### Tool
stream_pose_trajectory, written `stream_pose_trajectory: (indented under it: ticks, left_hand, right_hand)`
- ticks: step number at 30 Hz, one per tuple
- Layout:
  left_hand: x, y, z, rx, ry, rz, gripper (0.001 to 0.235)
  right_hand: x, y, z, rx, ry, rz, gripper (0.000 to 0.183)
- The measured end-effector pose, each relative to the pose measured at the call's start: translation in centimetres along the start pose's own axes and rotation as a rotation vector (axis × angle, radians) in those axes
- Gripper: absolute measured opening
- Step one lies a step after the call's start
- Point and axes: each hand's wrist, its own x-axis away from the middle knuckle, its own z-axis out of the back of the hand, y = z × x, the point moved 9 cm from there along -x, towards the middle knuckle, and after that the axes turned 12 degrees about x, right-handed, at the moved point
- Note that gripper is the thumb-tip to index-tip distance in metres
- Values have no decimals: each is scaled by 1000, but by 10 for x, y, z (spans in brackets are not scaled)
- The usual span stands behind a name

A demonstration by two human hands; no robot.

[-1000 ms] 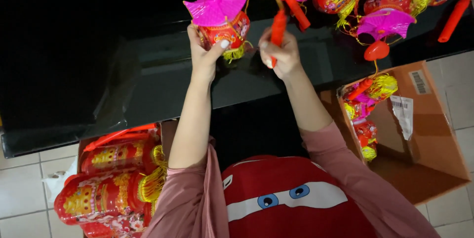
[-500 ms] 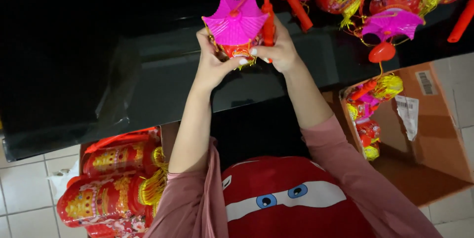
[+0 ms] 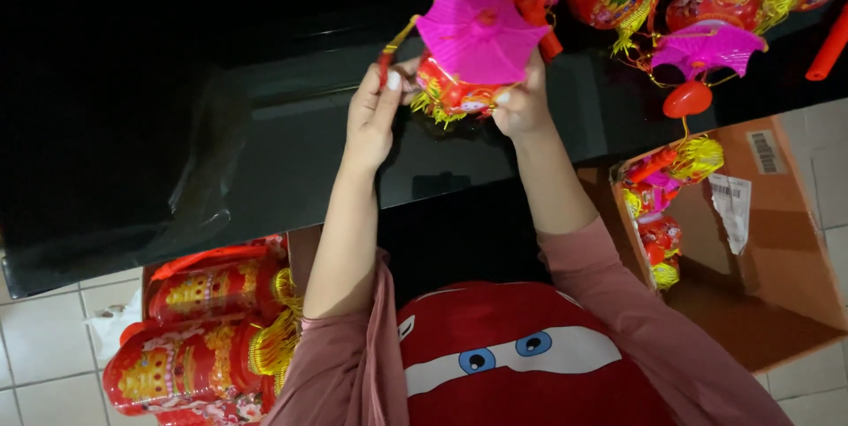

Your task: Assembling decorative lanterns by attaching plastic handles and internal components.

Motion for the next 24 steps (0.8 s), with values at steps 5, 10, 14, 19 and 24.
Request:
stream_pose_trajectory:
  ticks: [5, 10, 14, 19, 24]
  left_hand:
    - [-11, -7, 39, 346, 153, -222, 34]
    - [-8, 30, 0, 373, -62, -231, 66]
    - [-8, -7, 18, 262, -24, -211, 13]
    - [-7, 2, 32, 228, 105, -188, 16]
    - [-1, -14, 37, 171, 172, -87, 20]
  right_hand:
    - [4, -5, 4, -3, 22, 17, 60]
    - [12, -9, 5, -9, 42, 30, 63]
    - [13, -9, 4, -1, 42, 29, 66]
    - [9, -3, 3, -2, 29, 12, 68]
    - [8, 1, 4, -3, 18, -7, 71]
